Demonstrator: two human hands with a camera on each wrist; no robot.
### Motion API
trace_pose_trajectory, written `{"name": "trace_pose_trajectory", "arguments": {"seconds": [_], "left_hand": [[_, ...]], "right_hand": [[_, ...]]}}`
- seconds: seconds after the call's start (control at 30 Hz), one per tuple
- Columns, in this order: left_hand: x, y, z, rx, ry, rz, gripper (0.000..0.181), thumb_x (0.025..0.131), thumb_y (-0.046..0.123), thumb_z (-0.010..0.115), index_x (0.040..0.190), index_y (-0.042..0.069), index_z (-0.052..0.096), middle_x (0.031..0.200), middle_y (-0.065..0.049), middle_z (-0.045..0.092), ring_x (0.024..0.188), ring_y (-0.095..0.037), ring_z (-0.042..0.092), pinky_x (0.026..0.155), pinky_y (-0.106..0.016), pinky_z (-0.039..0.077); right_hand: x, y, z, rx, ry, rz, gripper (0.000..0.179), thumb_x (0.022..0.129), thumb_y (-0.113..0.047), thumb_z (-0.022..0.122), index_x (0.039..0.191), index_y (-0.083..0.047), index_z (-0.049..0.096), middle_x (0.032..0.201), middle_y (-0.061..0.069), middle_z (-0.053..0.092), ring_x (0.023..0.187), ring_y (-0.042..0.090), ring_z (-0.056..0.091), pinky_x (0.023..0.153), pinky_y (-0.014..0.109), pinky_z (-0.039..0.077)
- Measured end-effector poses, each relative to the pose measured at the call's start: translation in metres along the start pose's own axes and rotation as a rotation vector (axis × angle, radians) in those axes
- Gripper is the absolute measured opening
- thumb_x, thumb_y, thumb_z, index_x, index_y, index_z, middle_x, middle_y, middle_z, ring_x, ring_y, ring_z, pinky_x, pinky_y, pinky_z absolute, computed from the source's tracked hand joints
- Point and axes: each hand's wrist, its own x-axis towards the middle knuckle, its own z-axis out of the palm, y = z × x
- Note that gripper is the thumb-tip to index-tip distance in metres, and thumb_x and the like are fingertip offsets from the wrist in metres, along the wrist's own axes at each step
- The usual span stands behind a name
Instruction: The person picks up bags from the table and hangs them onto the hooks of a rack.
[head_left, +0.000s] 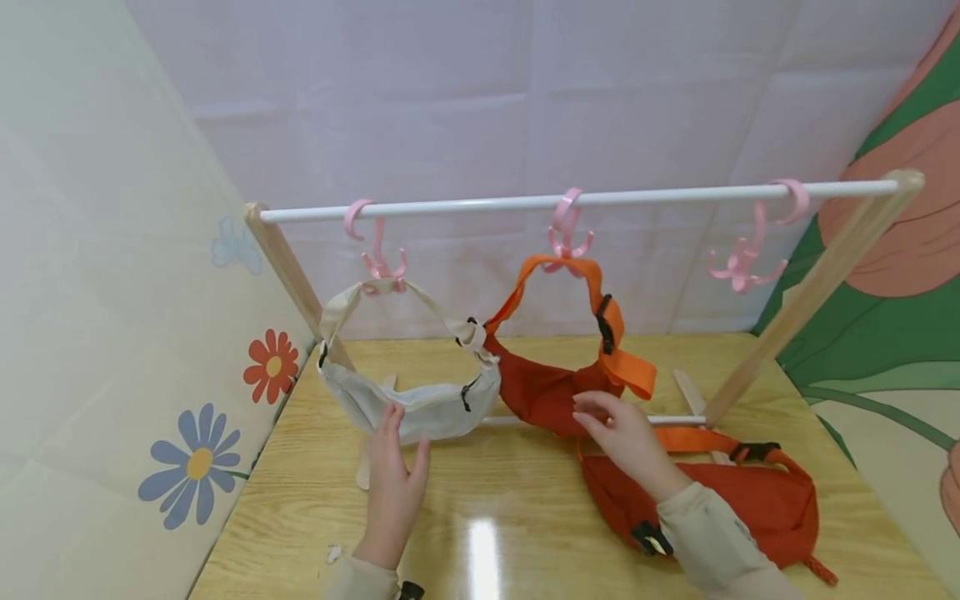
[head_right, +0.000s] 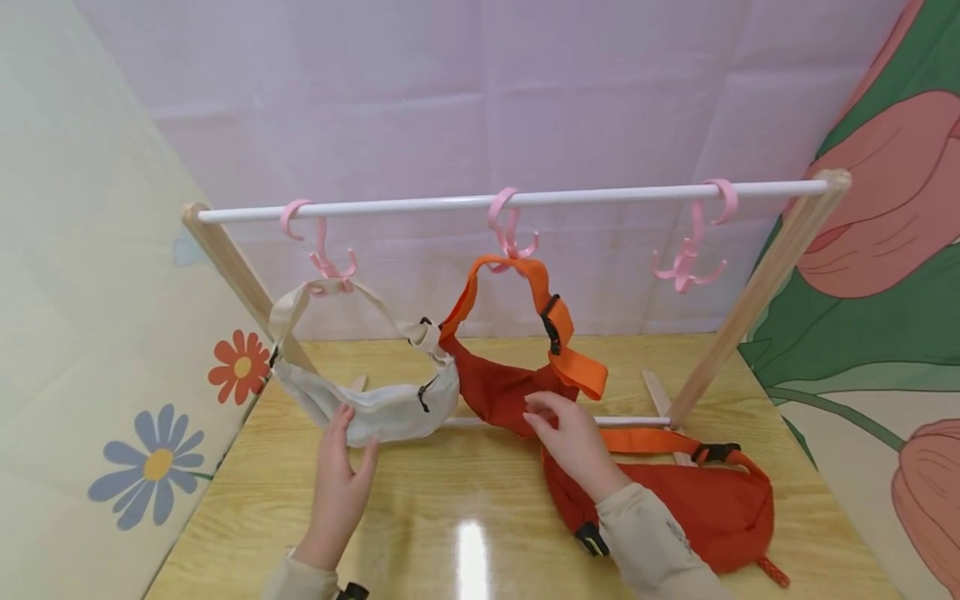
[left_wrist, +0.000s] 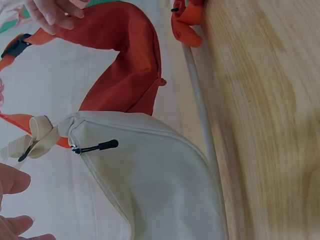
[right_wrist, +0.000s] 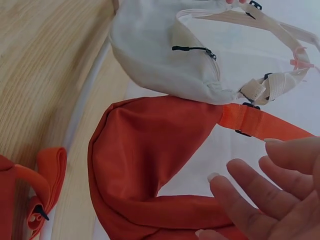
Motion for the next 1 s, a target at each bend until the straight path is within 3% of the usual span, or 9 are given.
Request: {"name": "trace_pose_trajectory", "arguments": {"seconds": [0.13,0.43,0.77,1.0], "left_hand": [[-0.003,-0.002,0.004,0.012,-0.008,0.018,0.052,0.094,0.003,0.061,0.137,-0.012,0.038,0.147,-0.031,0.031,0.133,-0.048,0.030,0.105,-0.063,0.029],[-0.006,-0.002,0.007,0.019,-0.013,0.038,0.051,0.094,0.006,0.062,0.136,-0.013,0.040,0.146,-0.030,0.034,0.132,-0.047,0.034,0.105,-0.062,0.031],[-0.011,-0.004,0.014,0.026,-0.021,0.065,0.050,0.092,0.006,0.063,0.134,-0.013,0.041,0.143,-0.031,0.037,0.130,-0.048,0.036,0.105,-0.062,0.030],[-0.014,-0.005,0.016,0.016,-0.039,0.052,0.051,0.092,0.005,0.063,0.133,-0.014,0.041,0.143,-0.031,0.037,0.131,-0.049,0.035,0.105,-0.062,0.030]], "right_hand": [[0.000,0.003,-0.003,0.006,0.007,-0.021,0.019,0.090,-0.001,0.067,0.108,0.004,0.067,0.098,0.013,0.070,0.092,0.031,0.065,0.083,0.052,0.052],[0.000,0.014,-0.013,-0.025,-0.028,-0.010,0.021,0.091,-0.001,0.065,0.110,0.006,0.066,0.100,0.013,0.070,0.090,0.028,0.065,0.075,0.035,0.054],[-0.006,0.024,-0.027,-0.093,-0.066,-0.019,0.014,0.091,-0.001,0.064,0.104,0.005,0.069,0.096,0.012,0.070,0.088,0.030,0.065,0.076,0.042,0.053],[-0.009,0.032,-0.036,-0.129,-0.088,-0.016,0.014,0.090,-0.001,0.065,0.103,0.004,0.070,0.101,0.015,0.069,0.092,0.032,0.064,0.075,0.042,0.053]]}}
